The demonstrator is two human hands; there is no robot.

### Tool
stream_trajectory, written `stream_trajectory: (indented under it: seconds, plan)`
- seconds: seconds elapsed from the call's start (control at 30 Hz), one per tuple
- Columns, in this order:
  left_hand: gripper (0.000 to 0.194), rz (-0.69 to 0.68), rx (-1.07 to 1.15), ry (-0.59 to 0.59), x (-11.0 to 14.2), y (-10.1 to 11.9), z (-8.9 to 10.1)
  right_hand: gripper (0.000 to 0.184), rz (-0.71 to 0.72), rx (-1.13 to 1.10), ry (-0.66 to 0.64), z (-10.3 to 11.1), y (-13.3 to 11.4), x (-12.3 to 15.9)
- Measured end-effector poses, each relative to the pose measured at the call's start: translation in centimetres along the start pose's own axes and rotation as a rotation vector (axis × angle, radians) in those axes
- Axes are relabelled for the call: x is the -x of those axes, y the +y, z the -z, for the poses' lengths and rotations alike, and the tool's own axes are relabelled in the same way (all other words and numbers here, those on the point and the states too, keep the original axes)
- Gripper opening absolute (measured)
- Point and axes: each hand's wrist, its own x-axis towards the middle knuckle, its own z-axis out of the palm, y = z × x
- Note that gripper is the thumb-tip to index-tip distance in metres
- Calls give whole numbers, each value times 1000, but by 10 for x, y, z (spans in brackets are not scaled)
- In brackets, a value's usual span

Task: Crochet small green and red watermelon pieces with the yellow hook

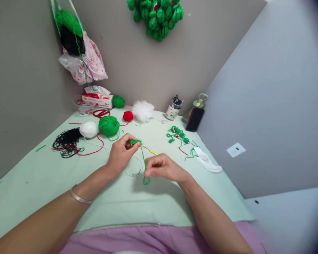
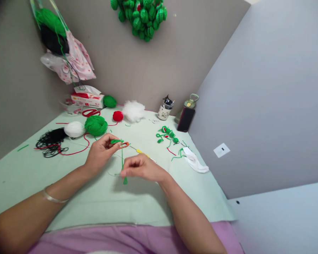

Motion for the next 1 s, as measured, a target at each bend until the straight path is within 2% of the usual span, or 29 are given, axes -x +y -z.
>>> stream_trajectory:
  seconds: [0.07,0.13,0.27,0.33,0.4,0.43,0.53,0.6,0.67,0.73,0.87,1.0]
  plan:
    - [12,13,-29,15,-3,-1,1,21,26,71,-150,-6,-5,2]
    - [12,21,-15,-13,-4,-3,2,20,39,95,-235,-8,-8,5]
    - [20,74,86,-242,-5,-5,4,18,-11,106,-348,-2,-8,11]
    - [22,116,132,-330,-6,-3,4,19,-19,90,-357,7,-8,15]
    - [23,146,174,-374,-6,0,4,22,26,38,-277,18,-7,21]
    - [23,156,189,-388,-6,2,4,25,63,2,-186,25,-7,23]
    - [23,180,203,-422,-4,4,3,30,115,-20,266,45,-5,28]
    - [21,181,203,-438,-3,4,3,24,111,119,628,57,-4,27]
    - [18,170,206,-451,-1,4,3,22,120,273,866,64,-2,25]
    - [16,162,214,-457,0,6,3,22,159,316,909,64,-2,22]
    - [18,190,255,-453,1,10,2,18,204,264,786,49,-3,20]
    - [18,205,264,-502,1,11,2,7,222,460,734,36,-8,21]
